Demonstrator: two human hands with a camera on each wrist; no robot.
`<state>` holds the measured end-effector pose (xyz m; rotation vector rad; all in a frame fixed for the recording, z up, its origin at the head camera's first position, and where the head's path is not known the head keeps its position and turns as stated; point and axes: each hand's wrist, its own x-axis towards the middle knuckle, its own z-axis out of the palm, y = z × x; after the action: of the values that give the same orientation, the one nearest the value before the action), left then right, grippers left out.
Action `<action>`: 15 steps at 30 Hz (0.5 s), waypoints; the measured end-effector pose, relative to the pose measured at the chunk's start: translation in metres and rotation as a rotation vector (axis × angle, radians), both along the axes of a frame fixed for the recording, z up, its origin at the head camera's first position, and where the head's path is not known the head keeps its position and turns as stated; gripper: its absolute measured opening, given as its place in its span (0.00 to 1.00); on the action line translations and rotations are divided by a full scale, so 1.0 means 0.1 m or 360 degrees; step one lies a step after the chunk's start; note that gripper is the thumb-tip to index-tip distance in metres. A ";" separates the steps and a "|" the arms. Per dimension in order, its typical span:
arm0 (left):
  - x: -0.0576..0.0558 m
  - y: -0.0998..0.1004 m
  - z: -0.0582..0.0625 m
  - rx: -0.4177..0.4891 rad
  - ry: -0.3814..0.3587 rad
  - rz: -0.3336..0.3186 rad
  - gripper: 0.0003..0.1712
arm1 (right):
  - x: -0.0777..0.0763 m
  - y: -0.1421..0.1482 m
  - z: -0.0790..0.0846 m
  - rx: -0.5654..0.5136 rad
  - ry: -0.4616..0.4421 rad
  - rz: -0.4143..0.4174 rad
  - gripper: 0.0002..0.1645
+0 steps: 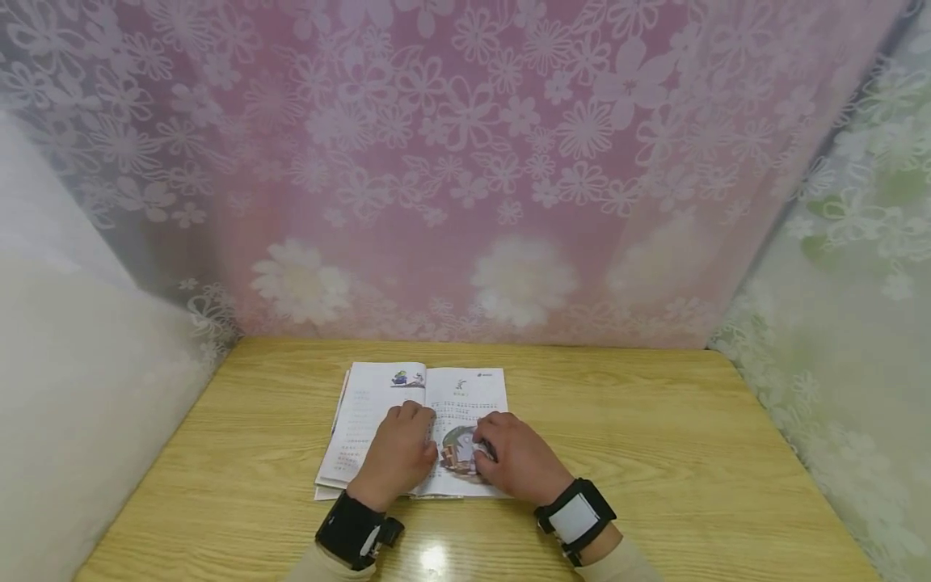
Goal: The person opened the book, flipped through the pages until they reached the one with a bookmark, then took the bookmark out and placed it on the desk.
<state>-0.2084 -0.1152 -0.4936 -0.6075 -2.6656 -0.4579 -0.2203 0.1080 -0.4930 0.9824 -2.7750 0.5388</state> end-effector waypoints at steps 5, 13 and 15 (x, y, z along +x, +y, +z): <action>0.03 0.20 -0.01 -0.0068 0.0076 -0.0098 0.16 | 0.00 -0.01 0.00 -0.0028 0.0033 -0.0012 0.10; 0.13 0.48 -0.01 -0.0233 -0.0178 0.0066 0.25 | -0.01 -0.02 -0.04 -0.0102 0.0128 -0.0002 0.03; 0.13 0.55 -0.01 -0.0262 -0.0199 0.0128 0.29 | -0.01 -0.02 -0.03 -0.0115 0.0119 0.0004 0.02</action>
<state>-0.1950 -0.0605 -0.4946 -0.5316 -2.8555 -0.2633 -0.2210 0.1058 -0.4959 0.9700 -2.6697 0.5859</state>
